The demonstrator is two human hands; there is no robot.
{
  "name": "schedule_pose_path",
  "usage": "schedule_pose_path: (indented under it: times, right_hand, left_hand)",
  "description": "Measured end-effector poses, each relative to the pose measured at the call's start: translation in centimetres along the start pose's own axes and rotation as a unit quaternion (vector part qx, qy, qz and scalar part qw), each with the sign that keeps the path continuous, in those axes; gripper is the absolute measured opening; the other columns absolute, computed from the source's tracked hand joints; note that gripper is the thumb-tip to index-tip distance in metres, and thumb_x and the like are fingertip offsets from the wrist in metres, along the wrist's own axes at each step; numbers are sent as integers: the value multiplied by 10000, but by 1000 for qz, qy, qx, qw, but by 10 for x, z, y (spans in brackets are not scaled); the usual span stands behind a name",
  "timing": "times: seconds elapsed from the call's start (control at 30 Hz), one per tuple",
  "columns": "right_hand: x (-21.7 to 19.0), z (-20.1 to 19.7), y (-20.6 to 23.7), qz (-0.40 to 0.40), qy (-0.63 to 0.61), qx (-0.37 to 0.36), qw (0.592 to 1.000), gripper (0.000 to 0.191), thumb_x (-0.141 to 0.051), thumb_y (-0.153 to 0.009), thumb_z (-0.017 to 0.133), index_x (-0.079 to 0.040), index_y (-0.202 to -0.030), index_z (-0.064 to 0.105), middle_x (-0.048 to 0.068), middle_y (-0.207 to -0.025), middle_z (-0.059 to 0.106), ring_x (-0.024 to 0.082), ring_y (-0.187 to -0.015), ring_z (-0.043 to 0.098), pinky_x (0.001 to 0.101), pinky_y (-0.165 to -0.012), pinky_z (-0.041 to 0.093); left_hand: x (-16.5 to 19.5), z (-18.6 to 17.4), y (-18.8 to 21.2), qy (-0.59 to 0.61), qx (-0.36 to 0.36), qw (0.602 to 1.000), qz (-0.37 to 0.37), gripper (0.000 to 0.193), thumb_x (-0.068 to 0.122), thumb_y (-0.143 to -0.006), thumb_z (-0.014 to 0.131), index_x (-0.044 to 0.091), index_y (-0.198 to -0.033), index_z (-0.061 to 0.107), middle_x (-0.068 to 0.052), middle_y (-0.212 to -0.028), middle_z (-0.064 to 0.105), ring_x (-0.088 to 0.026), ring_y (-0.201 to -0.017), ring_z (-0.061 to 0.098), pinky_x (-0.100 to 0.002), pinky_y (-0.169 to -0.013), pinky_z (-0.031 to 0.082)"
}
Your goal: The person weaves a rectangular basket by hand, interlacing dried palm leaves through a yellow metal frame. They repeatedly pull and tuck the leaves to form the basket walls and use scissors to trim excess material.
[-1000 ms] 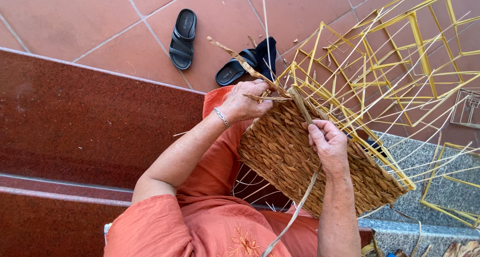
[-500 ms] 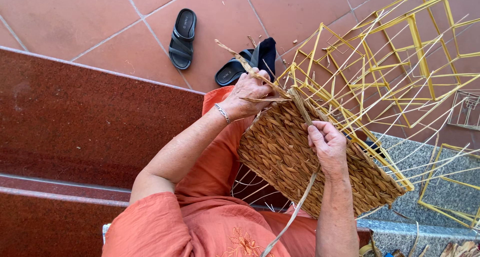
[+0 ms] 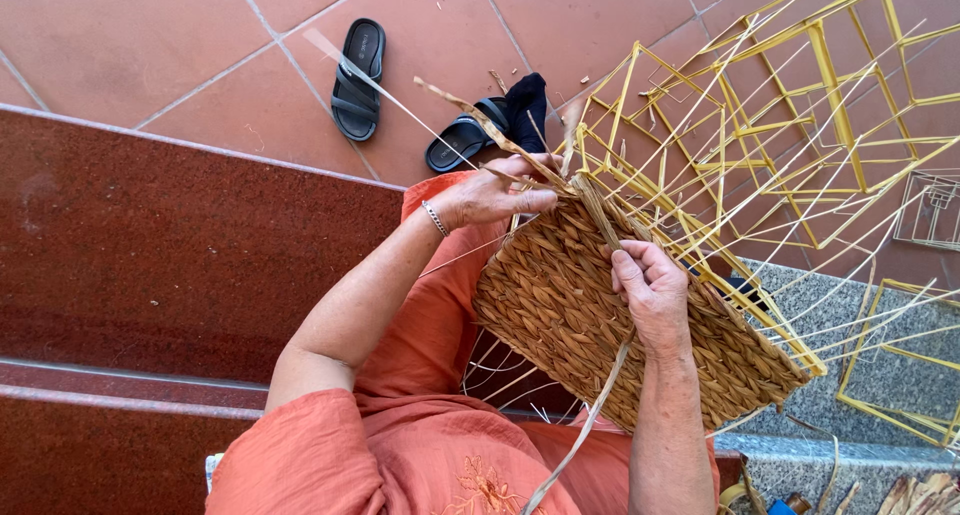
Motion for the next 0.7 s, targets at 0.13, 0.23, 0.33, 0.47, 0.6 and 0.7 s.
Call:
schedule_pose_path:
  times: [0.13,0.23,0.33,0.47,0.6,0.7]
  right_hand:
    - [-1,0,2,3,13,6,1000,194,-144,-1010,657,-7,-1137,708,-39,-720,619,20,-603,488,180,-526,364]
    - [-1,1,1,-5,-4,-3,1000,196,-149,-1012,653,-10,-1141,702,-46,-735,623,14,-628,508,175,-539,369]
    - [1,1,0,-7,-7,-2,1000,194,-153,-1016,654,-13,-1142,703,-44,-728,617,16,-623,497,175,-542,365]
    - [4,0,0,-2,-6,0,1000,193,-154,-1015,655,-16,-1141,701,-44,-730,620,15,-624,503,178,-535,363]
    - [7,-2,2,-1,-8,2,1000,186,-150,-1018,655,-19,-1140,705,-40,-719,612,17,-599,468,179,-525,346]
    - [6,-1,3,-30,-30,-2,999,164,-131,-1018,651,-10,-1119,696,-38,-748,638,17,-644,540,172,-547,393]
  left_hand:
    - [-17,3,-9,-88,-88,982,-144,602,565,-977,575,23,-1184,737,-119,-1116,766,-207,-1063,713,-334,-955,559]
    - [-29,2,-8,-159,-122,954,-222,658,560,-1054,529,-47,-999,778,-179,-948,756,-243,-934,720,-368,-877,589]
    - [-16,6,-10,-112,-93,983,-111,569,491,-1082,571,-63,-1082,699,-181,-1024,682,-220,-966,643,-375,-867,561]
    - [0,10,-10,99,5,994,-47,393,303,-968,691,22,-1238,645,-60,-1111,710,-105,-1008,677,-285,-861,579]
    - [26,19,-3,-34,143,986,84,153,106,-1025,741,43,-1157,695,-68,-995,729,-115,-951,714,-270,-849,619]
    - [40,26,2,-170,218,954,120,164,91,-986,757,44,-1111,662,-63,-955,737,-78,-908,716,-260,-746,584]
Point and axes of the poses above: each hand's wrist, its own y-axis away from the middle knuckle, its own z-axis out of the palm, x = y × z, the point moved 6 cm from there along -y, towards the middle knuckle
